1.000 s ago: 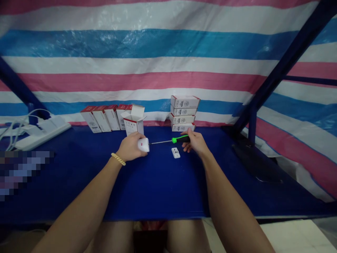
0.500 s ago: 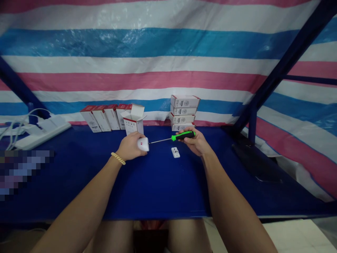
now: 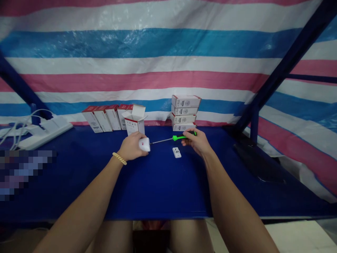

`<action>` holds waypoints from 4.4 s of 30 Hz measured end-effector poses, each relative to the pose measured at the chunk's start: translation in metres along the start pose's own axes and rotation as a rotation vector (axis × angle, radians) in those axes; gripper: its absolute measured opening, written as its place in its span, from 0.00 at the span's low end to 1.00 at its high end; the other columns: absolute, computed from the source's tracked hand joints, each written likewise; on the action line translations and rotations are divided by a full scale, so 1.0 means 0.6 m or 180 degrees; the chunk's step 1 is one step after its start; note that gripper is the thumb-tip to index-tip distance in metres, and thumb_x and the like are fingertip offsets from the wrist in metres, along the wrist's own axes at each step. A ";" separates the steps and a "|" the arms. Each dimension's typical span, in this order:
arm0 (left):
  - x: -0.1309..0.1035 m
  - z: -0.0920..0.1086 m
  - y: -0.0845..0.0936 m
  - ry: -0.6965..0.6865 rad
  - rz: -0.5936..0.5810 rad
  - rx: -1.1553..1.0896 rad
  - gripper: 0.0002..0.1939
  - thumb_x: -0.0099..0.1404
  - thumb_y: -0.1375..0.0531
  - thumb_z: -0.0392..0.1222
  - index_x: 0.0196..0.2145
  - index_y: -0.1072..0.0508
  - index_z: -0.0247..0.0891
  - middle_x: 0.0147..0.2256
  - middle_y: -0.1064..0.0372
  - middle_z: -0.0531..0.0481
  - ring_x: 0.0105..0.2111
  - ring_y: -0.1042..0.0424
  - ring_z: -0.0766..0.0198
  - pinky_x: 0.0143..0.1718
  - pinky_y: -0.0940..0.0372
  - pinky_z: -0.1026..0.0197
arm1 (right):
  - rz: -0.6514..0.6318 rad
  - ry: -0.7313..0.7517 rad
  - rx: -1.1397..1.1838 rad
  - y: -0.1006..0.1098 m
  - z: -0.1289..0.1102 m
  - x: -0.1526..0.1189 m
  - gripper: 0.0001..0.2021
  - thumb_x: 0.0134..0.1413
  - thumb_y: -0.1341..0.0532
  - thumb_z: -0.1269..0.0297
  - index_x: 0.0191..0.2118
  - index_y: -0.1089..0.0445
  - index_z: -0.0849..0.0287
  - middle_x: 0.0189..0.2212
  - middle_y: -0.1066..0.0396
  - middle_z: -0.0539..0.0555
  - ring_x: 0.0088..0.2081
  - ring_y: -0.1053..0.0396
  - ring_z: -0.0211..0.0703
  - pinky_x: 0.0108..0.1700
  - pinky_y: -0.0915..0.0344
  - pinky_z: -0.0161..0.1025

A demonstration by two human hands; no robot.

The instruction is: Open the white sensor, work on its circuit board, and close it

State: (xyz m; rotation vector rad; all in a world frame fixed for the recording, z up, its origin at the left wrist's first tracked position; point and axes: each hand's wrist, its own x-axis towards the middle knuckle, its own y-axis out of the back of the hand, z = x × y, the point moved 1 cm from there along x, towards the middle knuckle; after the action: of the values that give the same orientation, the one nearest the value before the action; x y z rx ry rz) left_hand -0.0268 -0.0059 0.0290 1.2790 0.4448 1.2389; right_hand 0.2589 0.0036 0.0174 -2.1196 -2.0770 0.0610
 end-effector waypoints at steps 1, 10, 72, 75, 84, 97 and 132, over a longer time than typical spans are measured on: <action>0.000 0.000 0.000 0.0002 -0.0006 -0.0003 0.26 0.42 0.31 0.45 0.40 0.31 0.38 0.40 0.31 0.47 0.44 0.32 0.52 0.42 0.34 0.52 | -0.0042 0.0091 0.0161 0.002 -0.002 -0.001 0.18 0.35 0.27 0.62 0.33 0.34 0.58 0.23 0.28 0.50 0.27 0.27 0.41 0.29 0.28 0.38; 0.000 0.001 -0.002 0.0005 -0.0011 -0.0043 0.26 0.42 0.31 0.44 0.40 0.31 0.39 0.40 0.32 0.48 0.44 0.32 0.52 0.42 0.34 0.52 | -0.0635 0.0125 0.0506 -0.001 -0.015 -0.015 0.26 0.33 0.28 0.64 0.42 0.36 0.51 0.39 0.25 0.50 0.43 0.26 0.49 0.39 0.27 0.49; 0.000 0.051 -0.007 -0.0892 0.0020 -0.0227 0.18 0.63 0.40 0.51 0.43 0.26 0.35 0.43 0.26 0.45 0.44 0.28 0.55 0.47 0.36 0.51 | 0.0756 -0.0287 0.0800 0.000 -0.008 0.007 0.10 0.33 0.44 0.70 0.28 0.39 0.57 0.20 0.35 0.51 0.23 0.35 0.40 0.23 0.38 0.38; 0.003 0.055 -0.012 -0.0875 0.0035 -0.0228 0.11 0.68 0.44 0.43 0.35 0.25 0.36 0.36 0.25 0.47 0.37 0.28 0.59 0.42 0.36 0.54 | 0.0770 -0.0271 0.0810 -0.007 -0.009 0.005 0.09 0.33 0.44 0.69 0.28 0.39 0.58 0.19 0.35 0.51 0.23 0.35 0.40 0.22 0.38 0.37; 0.005 0.047 -0.019 -0.0539 0.0459 -0.0167 0.08 0.65 0.41 0.39 0.28 0.28 0.36 0.28 0.28 0.50 0.31 0.31 0.61 0.35 0.38 0.57 | 0.1319 -0.0384 0.0981 -0.009 -0.007 0.010 0.06 0.36 0.45 0.73 0.27 0.38 0.59 0.20 0.33 0.52 0.22 0.34 0.39 0.22 0.33 0.36; 0.006 0.035 -0.022 -0.0452 0.0594 -0.0078 0.08 0.61 0.37 0.40 0.26 0.28 0.38 0.27 0.28 0.52 0.29 0.30 0.62 0.35 0.37 0.57 | 0.0943 -0.0249 0.0185 0.009 0.031 0.024 0.16 0.30 0.37 0.83 0.28 0.36 0.59 0.24 0.31 0.49 0.31 0.27 0.41 0.34 0.24 0.42; 0.002 0.082 -0.037 -0.1193 0.0353 0.0383 0.10 0.66 0.40 0.44 0.29 0.26 0.38 0.27 0.26 0.50 0.30 0.29 0.60 0.39 0.41 0.53 | -0.1195 0.0760 -0.1928 -0.101 -0.005 -0.041 0.10 0.47 0.38 0.58 0.26 0.27 0.60 0.20 0.32 0.49 0.22 0.41 0.33 0.26 0.44 0.34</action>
State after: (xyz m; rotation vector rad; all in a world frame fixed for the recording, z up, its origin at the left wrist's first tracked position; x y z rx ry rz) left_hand 0.0242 -0.0236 0.0252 1.6174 0.1806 1.0426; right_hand 0.1988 -0.0202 0.0276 -1.8175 -2.5063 -0.9249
